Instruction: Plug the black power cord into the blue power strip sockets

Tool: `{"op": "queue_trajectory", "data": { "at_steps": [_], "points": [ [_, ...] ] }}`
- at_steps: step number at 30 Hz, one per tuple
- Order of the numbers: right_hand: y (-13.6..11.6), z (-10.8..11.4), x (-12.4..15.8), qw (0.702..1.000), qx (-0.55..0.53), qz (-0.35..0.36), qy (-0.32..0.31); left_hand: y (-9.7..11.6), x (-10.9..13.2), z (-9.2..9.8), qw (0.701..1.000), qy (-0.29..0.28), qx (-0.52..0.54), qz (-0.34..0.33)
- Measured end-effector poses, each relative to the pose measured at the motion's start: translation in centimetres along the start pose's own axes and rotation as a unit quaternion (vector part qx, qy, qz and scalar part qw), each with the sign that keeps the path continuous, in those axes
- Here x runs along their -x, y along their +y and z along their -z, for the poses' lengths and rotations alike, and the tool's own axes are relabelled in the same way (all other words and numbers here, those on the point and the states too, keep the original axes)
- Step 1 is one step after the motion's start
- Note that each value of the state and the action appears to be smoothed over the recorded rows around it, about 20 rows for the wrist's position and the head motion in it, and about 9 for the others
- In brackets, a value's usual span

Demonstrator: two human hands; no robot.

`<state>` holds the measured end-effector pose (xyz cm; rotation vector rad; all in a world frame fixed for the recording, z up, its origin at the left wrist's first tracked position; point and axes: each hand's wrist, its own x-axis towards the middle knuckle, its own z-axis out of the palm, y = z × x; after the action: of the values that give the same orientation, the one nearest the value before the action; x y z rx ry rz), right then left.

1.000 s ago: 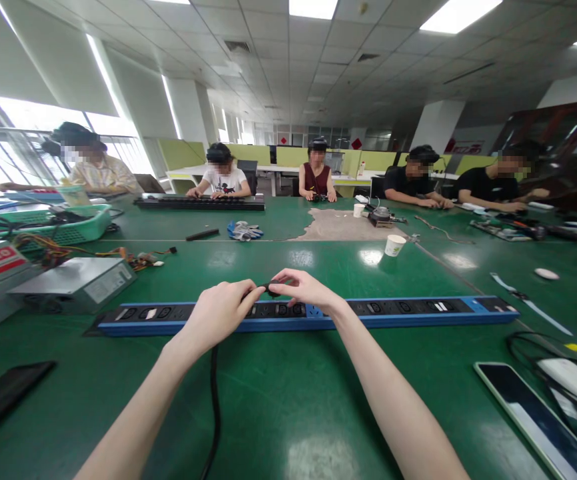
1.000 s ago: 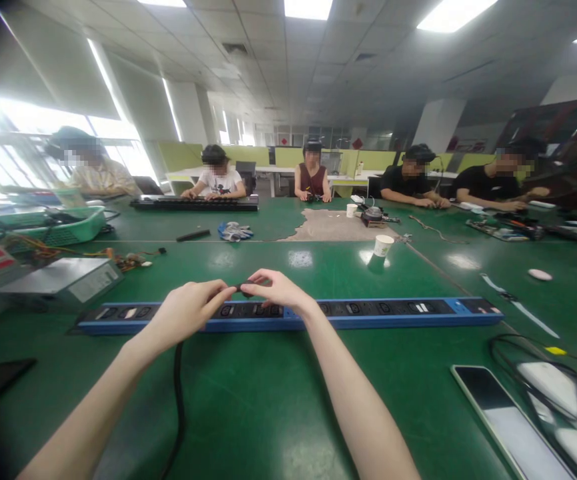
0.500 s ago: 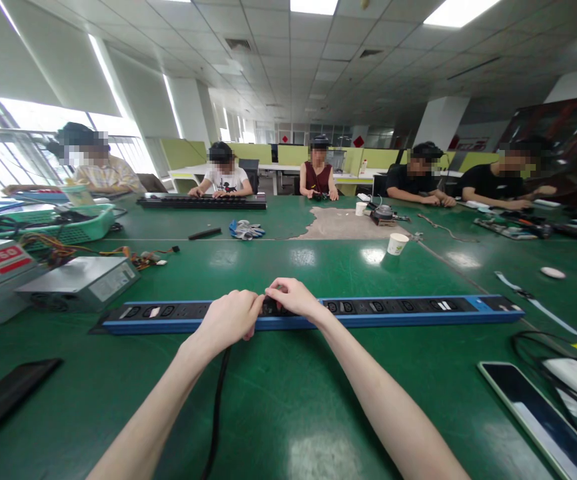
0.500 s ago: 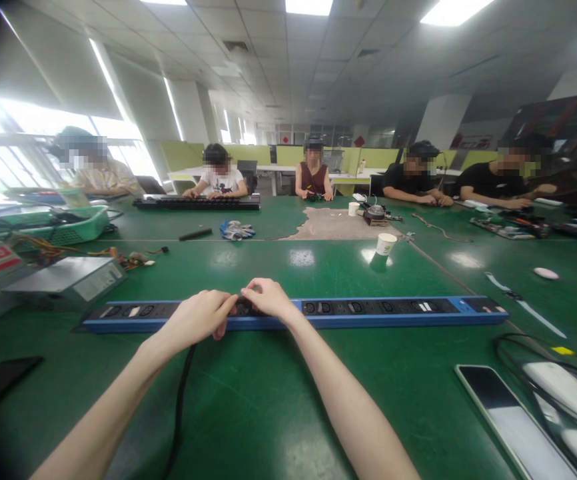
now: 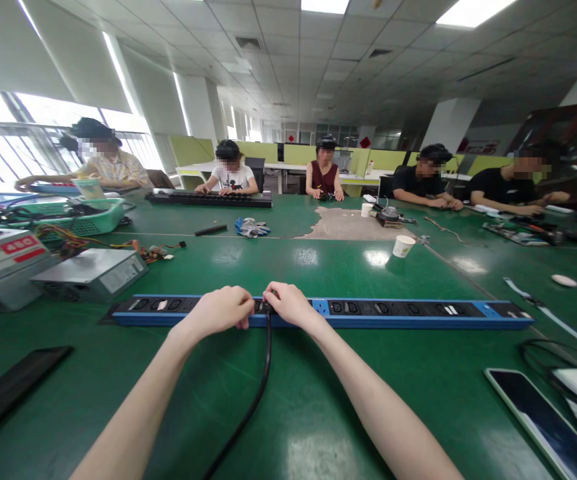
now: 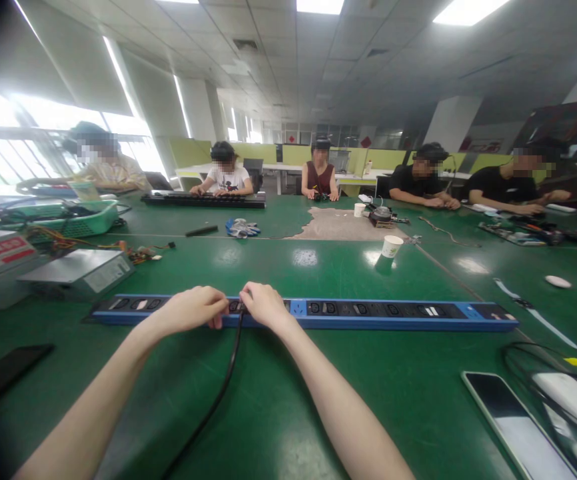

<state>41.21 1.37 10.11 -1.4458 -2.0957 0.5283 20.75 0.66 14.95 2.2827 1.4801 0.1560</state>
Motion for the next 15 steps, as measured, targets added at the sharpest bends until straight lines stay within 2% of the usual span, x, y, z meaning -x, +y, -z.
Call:
{"op": "queue_trajectory", "data": {
  "at_steps": [2, 4, 7, 10, 15],
  "points": [
    [-0.2, -0.1, 0.1, 1.0, 0.021, -0.011, 0.005, -1.8, -1.3, -0.7, 0.985, 0.126, -0.092, 0.07],
    [-0.2, -0.1, 0.3, 1.0, 0.03, -0.009, 0.003, -3.1, -2.6, -2.1, 0.969, 0.2, -0.124, 0.074],
    [0.0, 0.0, 0.5, 1.0, 0.024, -0.002, -0.013, -3.6, -3.9, -4.7, 0.966, 0.229, -0.115, 0.027],
    [0.2, 0.0, 0.7, 1.0, 0.012, 0.009, -0.017, -3.2, -4.0, -6.4, 0.958, 0.253, -0.124, 0.046],
    [0.2, -0.2, 0.7, 1.0, 0.005, -0.001, -0.024, -2.7, -3.4, -7.1, 0.95, 0.263, -0.144, 0.087]
  ]
}}
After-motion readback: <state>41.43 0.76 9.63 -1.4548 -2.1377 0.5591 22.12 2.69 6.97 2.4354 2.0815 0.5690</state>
